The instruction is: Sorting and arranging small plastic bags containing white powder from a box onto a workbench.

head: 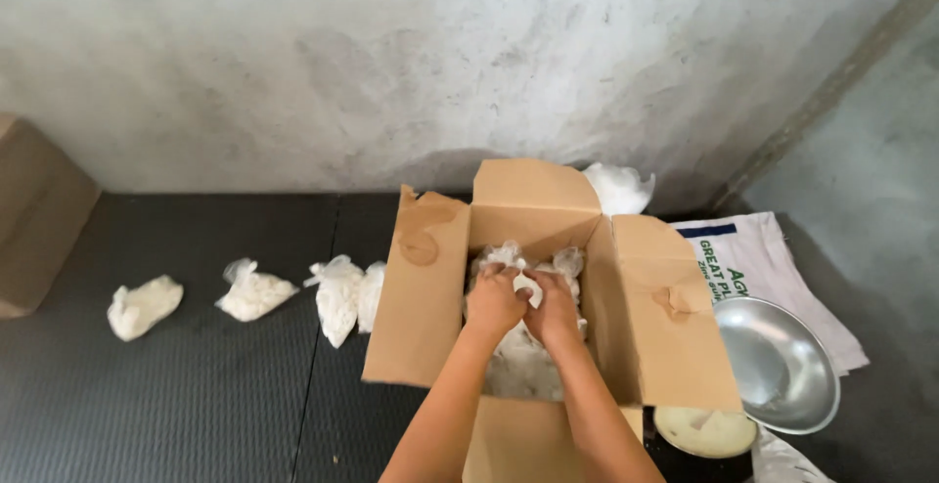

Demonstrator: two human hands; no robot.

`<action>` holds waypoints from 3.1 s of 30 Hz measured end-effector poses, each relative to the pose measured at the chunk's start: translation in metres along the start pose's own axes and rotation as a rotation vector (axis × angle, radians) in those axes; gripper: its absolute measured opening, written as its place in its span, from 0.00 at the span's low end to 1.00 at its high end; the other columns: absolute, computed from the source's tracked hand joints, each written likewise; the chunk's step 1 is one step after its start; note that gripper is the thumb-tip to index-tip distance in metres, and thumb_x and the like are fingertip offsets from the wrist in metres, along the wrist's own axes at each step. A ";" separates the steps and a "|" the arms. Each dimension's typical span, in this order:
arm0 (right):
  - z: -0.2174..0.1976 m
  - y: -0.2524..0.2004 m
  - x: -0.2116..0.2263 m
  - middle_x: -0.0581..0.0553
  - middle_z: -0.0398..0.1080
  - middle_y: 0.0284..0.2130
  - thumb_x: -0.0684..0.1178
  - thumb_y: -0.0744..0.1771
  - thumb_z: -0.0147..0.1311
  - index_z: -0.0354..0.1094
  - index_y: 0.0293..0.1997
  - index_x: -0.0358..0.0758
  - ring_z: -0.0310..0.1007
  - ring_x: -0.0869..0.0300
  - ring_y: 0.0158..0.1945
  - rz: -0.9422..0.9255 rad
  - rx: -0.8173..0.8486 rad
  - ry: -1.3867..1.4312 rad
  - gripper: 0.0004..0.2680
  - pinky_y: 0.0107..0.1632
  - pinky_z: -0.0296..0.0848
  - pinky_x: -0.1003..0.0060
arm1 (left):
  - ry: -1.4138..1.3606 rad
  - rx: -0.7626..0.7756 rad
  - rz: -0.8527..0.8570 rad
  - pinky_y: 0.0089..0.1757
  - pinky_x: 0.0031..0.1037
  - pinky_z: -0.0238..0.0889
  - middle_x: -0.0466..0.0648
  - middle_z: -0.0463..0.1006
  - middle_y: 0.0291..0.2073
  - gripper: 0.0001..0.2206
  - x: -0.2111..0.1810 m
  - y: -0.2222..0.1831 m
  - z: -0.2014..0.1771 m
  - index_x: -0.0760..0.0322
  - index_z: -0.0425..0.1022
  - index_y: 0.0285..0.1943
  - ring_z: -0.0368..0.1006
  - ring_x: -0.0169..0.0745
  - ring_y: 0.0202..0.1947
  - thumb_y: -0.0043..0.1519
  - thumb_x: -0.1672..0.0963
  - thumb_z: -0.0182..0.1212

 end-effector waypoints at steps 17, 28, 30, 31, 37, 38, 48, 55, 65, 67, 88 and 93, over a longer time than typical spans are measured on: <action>-0.119 -0.179 0.095 0.38 0.72 0.52 0.43 0.63 0.60 0.75 0.53 0.42 0.73 0.46 0.55 -0.050 -0.080 0.172 0.13 0.55 0.72 0.58 | -0.115 -0.241 0.171 0.55 0.43 0.66 0.60 0.74 0.58 0.20 -0.079 -0.202 -0.070 0.67 0.79 0.55 0.68 0.62 0.59 0.53 0.56 0.69; -0.093 -0.236 0.187 0.32 0.72 0.50 0.42 0.64 0.60 0.73 0.53 0.34 0.71 0.39 0.54 -0.343 -0.007 0.159 0.13 0.58 0.70 0.52 | -0.038 -0.431 0.127 0.54 0.44 0.67 0.61 0.77 0.55 0.17 -0.044 -0.286 -0.146 0.66 0.79 0.53 0.71 0.64 0.57 0.56 0.54 0.68; -0.090 -0.237 0.212 0.34 0.72 0.52 0.42 0.67 0.57 0.75 0.53 0.37 0.71 0.41 0.56 -0.314 -0.026 0.184 0.10 0.59 0.70 0.52 | -0.060 -0.407 0.118 0.51 0.43 0.68 0.58 0.77 0.54 0.18 -0.035 -0.290 -0.164 0.67 0.78 0.54 0.71 0.63 0.55 0.56 0.54 0.68; -0.080 -0.237 0.222 0.34 0.72 0.52 0.42 0.67 0.57 0.75 0.53 0.37 0.71 0.41 0.56 -0.326 -0.015 0.194 0.10 0.59 0.70 0.52 | -0.052 -0.421 0.107 0.51 0.43 0.68 0.58 0.77 0.54 0.18 -0.025 -0.293 -0.174 0.67 0.78 0.54 0.71 0.63 0.55 0.56 0.54 0.68; -0.007 -0.247 0.295 0.35 0.73 0.50 0.45 0.69 0.57 0.77 0.51 0.39 0.71 0.42 0.58 -0.385 0.071 0.238 0.07 0.61 0.70 0.53 | -0.047 -0.529 0.051 0.53 0.43 0.68 0.57 0.77 0.53 0.18 0.042 -0.325 -0.255 0.67 0.77 0.56 0.72 0.62 0.55 0.57 0.55 0.67; 0.006 -0.255 0.313 0.34 0.73 0.50 0.46 0.68 0.58 0.76 0.51 0.38 0.71 0.42 0.58 -0.439 0.085 0.268 0.08 0.60 0.70 0.53 | -0.036 -0.519 -0.002 0.52 0.43 0.68 0.57 0.78 0.53 0.18 0.059 -0.332 -0.267 0.67 0.77 0.56 0.72 0.62 0.54 0.57 0.55 0.67; 0.109 -0.291 0.424 0.34 0.73 0.50 0.41 0.65 0.57 0.75 0.52 0.36 0.73 0.43 0.56 -0.538 0.145 0.378 0.10 0.59 0.72 0.55 | 0.073 -0.555 -0.094 0.53 0.42 0.68 0.59 0.77 0.56 0.18 0.175 -0.368 -0.363 0.67 0.77 0.56 0.72 0.62 0.56 0.57 0.56 0.66; 0.171 -0.297 0.474 0.33 0.72 0.51 0.39 0.64 0.57 0.75 0.52 0.36 0.73 0.42 0.56 -0.573 0.285 0.367 0.12 0.58 0.71 0.55 | 0.063 -0.637 -0.180 0.53 0.43 0.68 0.60 0.76 0.56 0.18 0.233 -0.384 -0.403 0.67 0.77 0.57 0.71 0.63 0.56 0.57 0.58 0.66; 0.242 -0.281 0.511 0.33 0.72 0.50 0.40 0.65 0.55 0.75 0.51 0.35 0.71 0.43 0.57 -0.670 0.459 0.506 0.10 0.60 0.69 0.53 | 0.139 -0.739 -0.377 0.53 0.43 0.68 0.59 0.76 0.56 0.18 0.289 -0.379 -0.433 0.66 0.77 0.57 0.71 0.61 0.56 0.57 0.57 0.65; 0.254 -0.270 0.510 0.33 0.72 0.51 0.40 0.65 0.54 0.74 0.52 0.34 0.71 0.43 0.58 -0.677 0.499 0.521 0.11 0.59 0.70 0.54 | 0.151 -0.750 -0.422 0.53 0.43 0.67 0.59 0.76 0.56 0.18 0.296 -0.371 -0.431 0.66 0.77 0.57 0.71 0.62 0.57 0.57 0.57 0.66; 0.384 -0.202 0.531 0.32 0.70 0.52 0.39 0.64 0.57 0.73 0.54 0.34 0.69 0.40 0.59 -0.666 0.496 0.389 0.13 0.61 0.67 0.50 | 0.087 -0.667 -0.430 0.53 0.43 0.68 0.58 0.76 0.56 0.18 0.417 -0.273 -0.456 0.65 0.77 0.58 0.72 0.60 0.57 0.58 0.56 0.65; 0.411 -0.185 0.546 0.33 0.70 0.52 0.39 0.61 0.60 0.73 0.53 0.34 0.68 0.41 0.58 -0.623 0.474 0.306 0.15 0.59 0.68 0.52 | 0.029 -0.604 -0.433 0.53 0.42 0.68 0.58 0.77 0.55 0.19 0.454 -0.247 -0.463 0.65 0.77 0.58 0.72 0.60 0.57 0.57 0.56 0.66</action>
Point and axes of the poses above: each hand's wrist, its own y-axis towards the middle knuckle, its own z-axis out of the palm, x = y × z, the point moved 10 cm from there along y, towards the middle knuckle
